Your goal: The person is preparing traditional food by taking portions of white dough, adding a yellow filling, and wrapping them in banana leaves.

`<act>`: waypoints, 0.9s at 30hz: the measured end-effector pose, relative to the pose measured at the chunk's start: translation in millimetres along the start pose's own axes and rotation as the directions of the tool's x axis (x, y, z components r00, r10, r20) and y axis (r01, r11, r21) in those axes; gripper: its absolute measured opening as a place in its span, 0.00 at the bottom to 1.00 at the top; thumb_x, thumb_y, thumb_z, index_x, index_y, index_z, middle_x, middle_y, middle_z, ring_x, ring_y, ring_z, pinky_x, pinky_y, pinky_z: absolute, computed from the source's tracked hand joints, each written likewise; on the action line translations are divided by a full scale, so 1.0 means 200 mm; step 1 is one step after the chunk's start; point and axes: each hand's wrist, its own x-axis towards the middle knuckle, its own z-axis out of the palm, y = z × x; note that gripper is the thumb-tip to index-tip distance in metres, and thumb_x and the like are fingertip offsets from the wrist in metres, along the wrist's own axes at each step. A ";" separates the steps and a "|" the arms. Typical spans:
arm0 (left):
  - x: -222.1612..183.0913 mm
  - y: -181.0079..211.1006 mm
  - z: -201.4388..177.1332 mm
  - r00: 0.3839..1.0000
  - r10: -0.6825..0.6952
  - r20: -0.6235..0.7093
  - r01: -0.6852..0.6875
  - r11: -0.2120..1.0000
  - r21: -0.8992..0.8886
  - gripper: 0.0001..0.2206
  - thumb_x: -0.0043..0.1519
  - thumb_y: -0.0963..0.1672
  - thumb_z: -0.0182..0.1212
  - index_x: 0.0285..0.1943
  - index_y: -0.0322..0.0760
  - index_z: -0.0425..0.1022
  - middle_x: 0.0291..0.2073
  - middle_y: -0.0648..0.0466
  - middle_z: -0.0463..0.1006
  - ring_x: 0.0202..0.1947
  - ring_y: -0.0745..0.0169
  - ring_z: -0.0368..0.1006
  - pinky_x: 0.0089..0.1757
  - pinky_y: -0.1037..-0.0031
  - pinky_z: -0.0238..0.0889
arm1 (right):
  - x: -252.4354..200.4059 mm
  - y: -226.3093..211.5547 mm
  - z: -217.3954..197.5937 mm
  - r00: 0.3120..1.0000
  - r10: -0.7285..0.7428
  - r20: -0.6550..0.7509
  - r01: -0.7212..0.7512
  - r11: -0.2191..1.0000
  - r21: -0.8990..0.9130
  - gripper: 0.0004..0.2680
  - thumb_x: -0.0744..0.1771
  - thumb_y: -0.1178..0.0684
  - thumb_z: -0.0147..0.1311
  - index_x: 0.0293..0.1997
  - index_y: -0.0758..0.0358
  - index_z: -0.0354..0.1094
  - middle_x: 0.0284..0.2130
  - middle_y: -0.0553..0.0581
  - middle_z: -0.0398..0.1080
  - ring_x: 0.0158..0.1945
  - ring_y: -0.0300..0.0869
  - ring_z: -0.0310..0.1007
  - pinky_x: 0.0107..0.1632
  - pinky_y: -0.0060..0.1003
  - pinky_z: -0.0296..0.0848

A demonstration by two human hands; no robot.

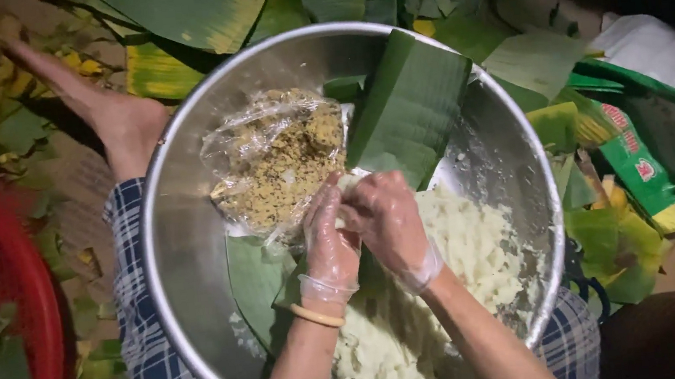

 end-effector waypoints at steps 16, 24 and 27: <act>-0.05 0.07 0.05 0.956 0.026 0.293 -0.030 1.000 0.009 0.35 0.66 0.62 0.33 0.79 0.48 0.52 0.76 0.37 0.46 0.75 0.37 0.43 0.68 0.48 0.38 | -0.03 -0.09 0.02 0.801 0.578 0.158 -0.554 0.613 0.564 0.15 0.63 0.58 0.50 0.55 0.57 0.68 0.51 0.61 0.68 0.45 0.51 0.66 0.46 0.44 0.69; 0.09 -0.07 -0.11 0.901 0.100 0.422 -0.046 0.990 -0.136 0.30 0.71 0.58 0.38 0.77 0.40 0.53 0.72 0.34 0.53 0.74 0.40 0.44 0.69 0.47 0.35 | -0.07 -0.25 0.03 0.929 0.304 0.212 -0.369 0.711 0.599 0.19 0.70 0.40 0.43 0.59 0.64 0.69 0.63 0.67 0.65 0.68 0.60 0.62 0.68 0.60 0.61; 0.03 -0.08 -0.09 0.871 -0.010 0.491 0.109 0.979 -0.173 0.28 0.69 0.55 0.40 0.76 0.44 0.55 0.73 0.43 0.57 0.71 0.46 0.55 0.67 0.60 0.51 | -0.02 -0.20 0.06 0.952 0.298 0.068 -0.294 0.832 0.471 0.11 0.69 0.61 0.43 0.54 0.66 0.73 0.58 0.69 0.70 0.63 0.63 0.68 0.65 0.59 0.67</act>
